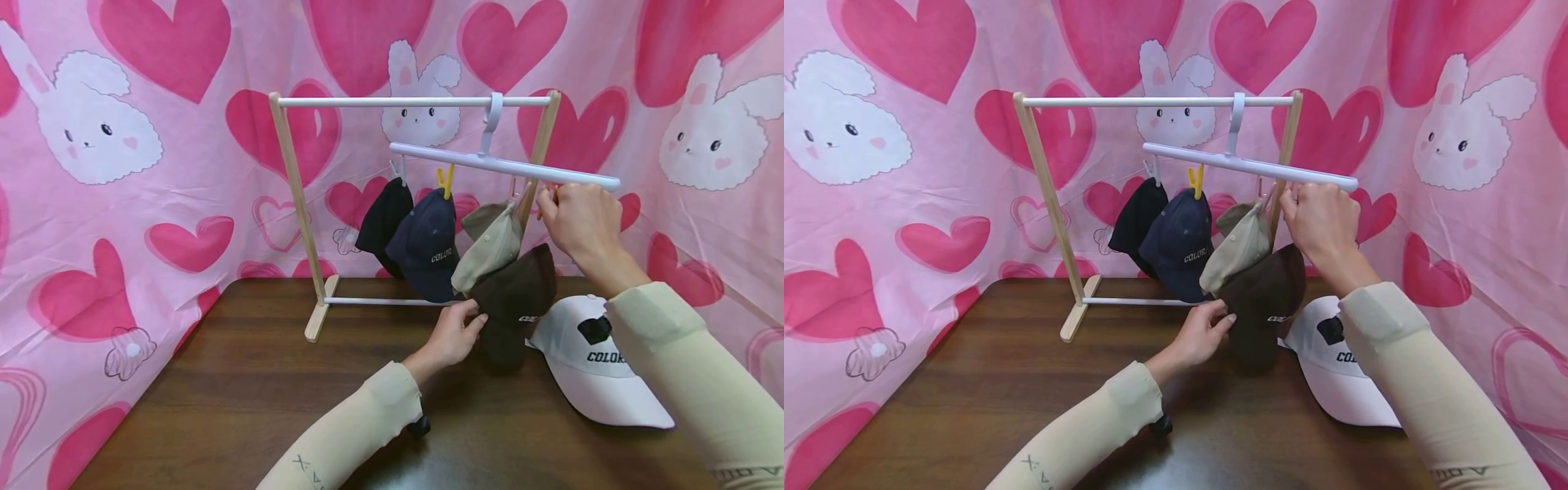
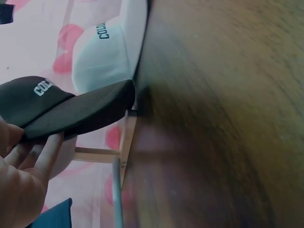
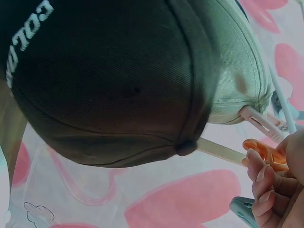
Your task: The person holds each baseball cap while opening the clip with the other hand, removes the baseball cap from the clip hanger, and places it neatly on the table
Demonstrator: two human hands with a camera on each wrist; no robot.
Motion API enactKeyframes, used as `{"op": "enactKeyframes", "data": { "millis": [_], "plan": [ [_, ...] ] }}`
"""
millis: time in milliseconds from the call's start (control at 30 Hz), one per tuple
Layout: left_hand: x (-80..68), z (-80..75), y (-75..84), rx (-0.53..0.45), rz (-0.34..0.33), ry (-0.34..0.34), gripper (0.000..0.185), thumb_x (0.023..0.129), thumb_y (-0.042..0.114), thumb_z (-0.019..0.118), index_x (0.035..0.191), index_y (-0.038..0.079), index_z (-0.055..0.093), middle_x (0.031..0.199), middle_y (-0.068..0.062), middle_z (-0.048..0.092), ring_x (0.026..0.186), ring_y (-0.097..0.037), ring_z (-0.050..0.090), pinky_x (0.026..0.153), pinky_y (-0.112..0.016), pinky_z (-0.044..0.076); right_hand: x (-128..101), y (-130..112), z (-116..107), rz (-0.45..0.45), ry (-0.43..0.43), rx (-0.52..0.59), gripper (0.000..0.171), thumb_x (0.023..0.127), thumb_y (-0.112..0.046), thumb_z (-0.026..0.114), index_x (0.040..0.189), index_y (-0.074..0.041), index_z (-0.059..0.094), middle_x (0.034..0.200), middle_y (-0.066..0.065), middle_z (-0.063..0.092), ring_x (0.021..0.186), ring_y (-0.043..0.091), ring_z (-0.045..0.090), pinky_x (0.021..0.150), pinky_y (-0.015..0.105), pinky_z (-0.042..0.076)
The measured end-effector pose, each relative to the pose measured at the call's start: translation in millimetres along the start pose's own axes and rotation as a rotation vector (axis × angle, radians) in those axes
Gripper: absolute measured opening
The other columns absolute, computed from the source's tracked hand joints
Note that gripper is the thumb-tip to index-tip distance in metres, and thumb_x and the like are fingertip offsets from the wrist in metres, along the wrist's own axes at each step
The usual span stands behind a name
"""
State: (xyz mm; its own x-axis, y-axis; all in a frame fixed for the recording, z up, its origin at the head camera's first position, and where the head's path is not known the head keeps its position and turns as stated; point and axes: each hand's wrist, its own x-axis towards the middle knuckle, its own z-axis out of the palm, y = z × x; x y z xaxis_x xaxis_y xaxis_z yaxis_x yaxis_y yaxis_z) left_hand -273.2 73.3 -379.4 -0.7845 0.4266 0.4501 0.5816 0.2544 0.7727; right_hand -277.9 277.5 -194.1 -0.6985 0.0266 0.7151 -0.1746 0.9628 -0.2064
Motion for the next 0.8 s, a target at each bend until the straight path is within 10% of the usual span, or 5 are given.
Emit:
{"op": "enactKeyframes", "data": {
  "millis": [400, 800],
  "plan": [
    [-1.7, -1.8, -1.8, -0.062, -0.045, -0.066, 0.015, 0.103, 0.007, 0.059, 0.089, 0.006, 0.057, 0.085, -0.006, 0.069, 0.064, -0.026, 0.068, 0.058, -0.018, 0.051, -2, 1, 1, 0.017, -0.015, -0.003, 0.049, 0.102, -0.034, 0.053, 0.066, -0.002, 0.06, 0.054, 0.011, 0.05, 0.047, 0.03, 0.047, 0.047, 0.04, 0.044],
    [-6.7, -15.4, 4.4, -0.156, -0.063, -0.132, 0.009, 0.103, 0.006, 0.059, 0.094, 0.004, 0.06, 0.093, -0.007, 0.07, 0.067, -0.014, 0.061, 0.064, -0.021, 0.053, 0, 0, 1, 0.007, -0.014, 0.004, 0.048, 0.102, -0.033, 0.054, 0.066, -0.002, 0.06, 0.054, 0.011, 0.05, 0.047, 0.03, 0.048, 0.047, 0.04, 0.043]
  ]
}}
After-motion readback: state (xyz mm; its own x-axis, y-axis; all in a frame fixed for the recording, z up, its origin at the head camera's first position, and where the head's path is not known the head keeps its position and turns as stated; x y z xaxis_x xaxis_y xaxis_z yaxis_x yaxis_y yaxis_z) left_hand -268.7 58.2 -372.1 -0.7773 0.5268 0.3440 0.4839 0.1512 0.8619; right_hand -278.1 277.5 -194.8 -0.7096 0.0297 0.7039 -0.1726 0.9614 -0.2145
